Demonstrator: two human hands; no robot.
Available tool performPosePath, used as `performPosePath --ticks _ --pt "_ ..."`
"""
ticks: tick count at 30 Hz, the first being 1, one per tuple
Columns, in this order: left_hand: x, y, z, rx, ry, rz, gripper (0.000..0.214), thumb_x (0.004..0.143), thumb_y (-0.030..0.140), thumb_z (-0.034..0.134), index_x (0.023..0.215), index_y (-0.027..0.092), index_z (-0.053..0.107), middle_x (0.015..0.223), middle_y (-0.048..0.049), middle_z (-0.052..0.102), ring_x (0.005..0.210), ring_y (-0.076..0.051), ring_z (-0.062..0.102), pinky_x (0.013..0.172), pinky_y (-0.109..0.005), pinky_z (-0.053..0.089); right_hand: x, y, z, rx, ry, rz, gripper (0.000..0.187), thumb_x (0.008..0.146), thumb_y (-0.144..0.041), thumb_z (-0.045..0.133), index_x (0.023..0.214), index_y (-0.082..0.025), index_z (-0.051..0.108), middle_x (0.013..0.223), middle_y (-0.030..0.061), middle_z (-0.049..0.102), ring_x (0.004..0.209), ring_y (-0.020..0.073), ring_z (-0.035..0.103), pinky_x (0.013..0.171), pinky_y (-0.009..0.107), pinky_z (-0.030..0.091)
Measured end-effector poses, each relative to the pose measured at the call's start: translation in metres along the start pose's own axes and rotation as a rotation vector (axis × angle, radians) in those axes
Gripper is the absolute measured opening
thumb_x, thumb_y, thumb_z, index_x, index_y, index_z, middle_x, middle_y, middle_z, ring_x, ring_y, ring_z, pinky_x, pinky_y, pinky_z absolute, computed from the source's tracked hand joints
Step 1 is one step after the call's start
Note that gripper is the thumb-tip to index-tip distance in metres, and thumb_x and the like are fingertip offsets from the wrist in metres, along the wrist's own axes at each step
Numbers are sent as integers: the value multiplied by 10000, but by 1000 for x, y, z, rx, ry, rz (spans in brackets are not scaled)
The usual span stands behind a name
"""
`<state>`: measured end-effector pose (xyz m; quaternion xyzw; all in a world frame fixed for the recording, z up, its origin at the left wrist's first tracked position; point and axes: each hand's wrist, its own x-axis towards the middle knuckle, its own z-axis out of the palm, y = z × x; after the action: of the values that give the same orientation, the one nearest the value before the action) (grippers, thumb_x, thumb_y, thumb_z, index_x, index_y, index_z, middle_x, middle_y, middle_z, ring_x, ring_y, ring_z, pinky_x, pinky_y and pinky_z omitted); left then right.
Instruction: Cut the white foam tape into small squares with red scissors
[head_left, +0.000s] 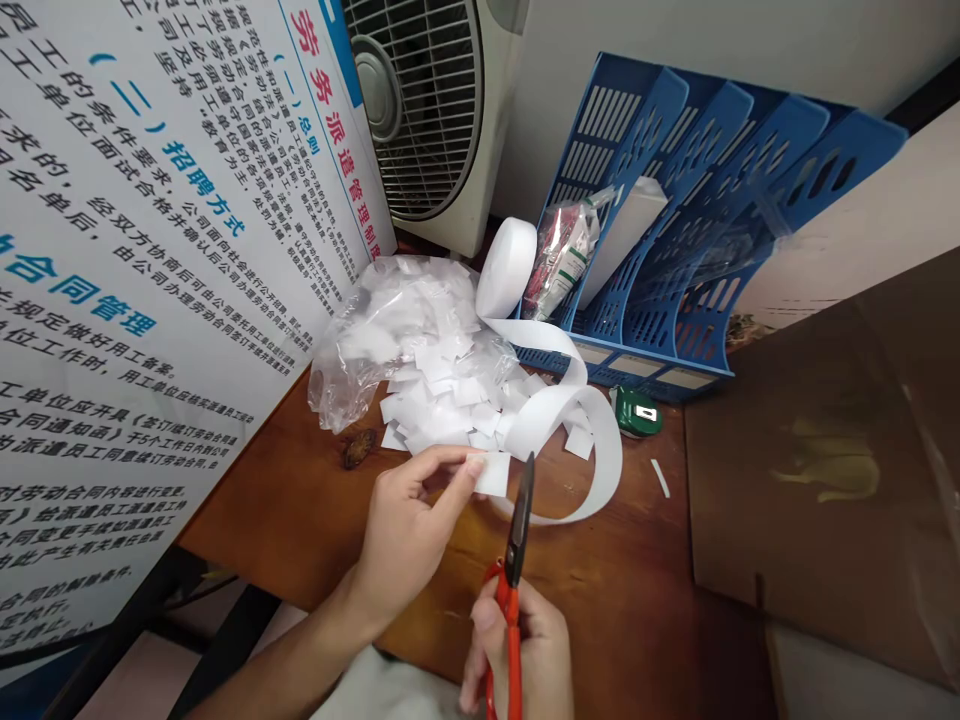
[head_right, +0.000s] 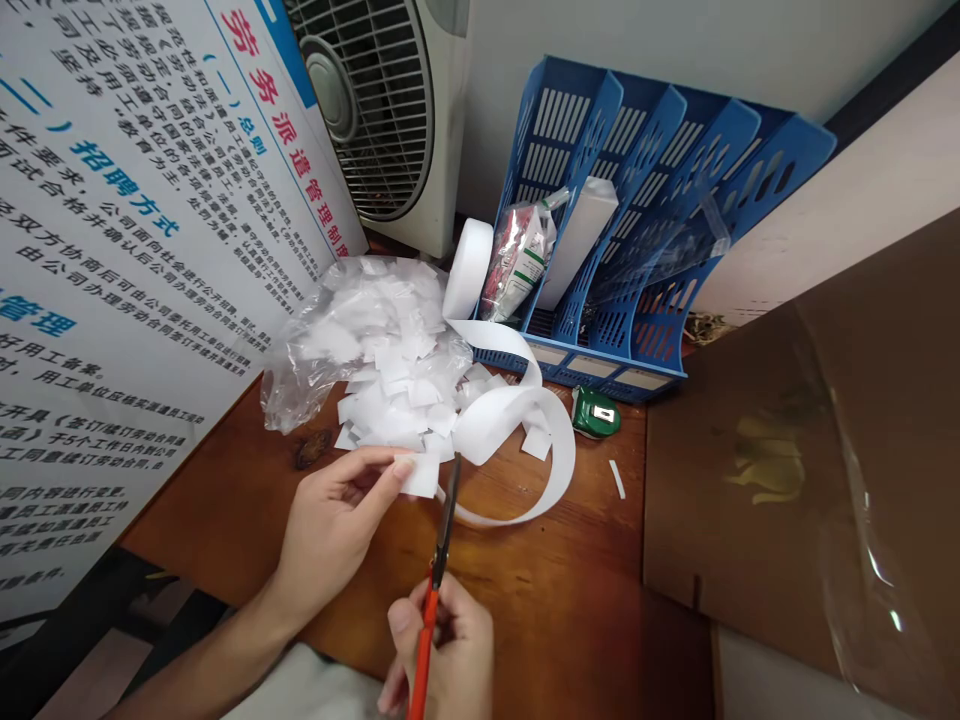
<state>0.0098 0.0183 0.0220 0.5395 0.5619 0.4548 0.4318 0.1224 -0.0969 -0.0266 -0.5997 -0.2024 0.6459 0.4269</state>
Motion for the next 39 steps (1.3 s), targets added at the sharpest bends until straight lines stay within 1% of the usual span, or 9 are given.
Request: performPosePath --ticks 3,7,10,14,22,25,28,36,39 --pt "11 -6 -13 116 18 52 149 971 286 672 1019 201 784 932 -25 814 794 -169 742 700 -216 548 -6 -12 -12 -82 166 -56 566 698 -718 797 746 -193 591 471 -63 509 328 53 440 359 157 286" --pt "27 -9 -31 308 13 102 204 993 323 632 1153 220 704 872 -6 812 709 -167 708 624 -224 486 -5 -36 -32 -362 480 -301 395 705 -578 849 806 -226 700 723 34 716 610 171 659 568 249 540" --pt "38 -7 -37 409 6 123 178 1005 364 599 1105 222 641 792 16 796 446 -125 533 510 -241 394 5 -48 -45 -531 439 -414 328 788 -489 808 976 -230 737 973 79 787 842 233 736 723 264 580" --pt "47 -6 -39 448 -18 148 144 1007 362 585 1072 237 612 832 21 801 338 -87 340 489 -256 335 25 -46 -55 -776 415 -483 281 879 -392 690 1113 -236 687 911 49 774 738 199 722 701 256 566" --pt "61 -12 -40 515 -73 176 75 1026 307 540 1028 237 567 750 33 753 385 -122 461 500 -260 333 51 -34 -57 -840 418 -600 202 833 -354 627 988 -240 689 900 54 779 742 224 753 658 250 546" --pt "65 -14 -41 519 -115 186 75 1040 307 520 1038 239 553 739 30 740 478 -166 601 513 -266 377 51 -35 -56 -864 426 -630 159 831 -357 627 910 -237 695 827 47 755 680 218 711 635 260 512" --pt "68 -15 -42 502 -144 219 82 1046 307 519 1025 243 566 888 -9 763 813 -222 751 667 -286 506 49 -37 -55 -857 383 -636 155 840 -369 616 857 -233 688 773 33 722 627 188 662 619 243 491" --pt "70 -11 -43 506 -136 329 92 1012 258 579 976 230 659 1373 -80 638 1220 -274 644 1000 -397 504 43 -42 -62 -697 259 -500 176 879 -358 620 920 -199 684 710 1 658 624 157 599 607 207 495" --pt "71 -9 -43 510 -113 364 102 1003 243 589 980 225 686 1264 -81 651 1143 -261 654 994 -398 497 41 -45 -68 -621 230 -446 192 897 -365 641 972 -192 677 760 7 673 677 166 629 656 219 519"
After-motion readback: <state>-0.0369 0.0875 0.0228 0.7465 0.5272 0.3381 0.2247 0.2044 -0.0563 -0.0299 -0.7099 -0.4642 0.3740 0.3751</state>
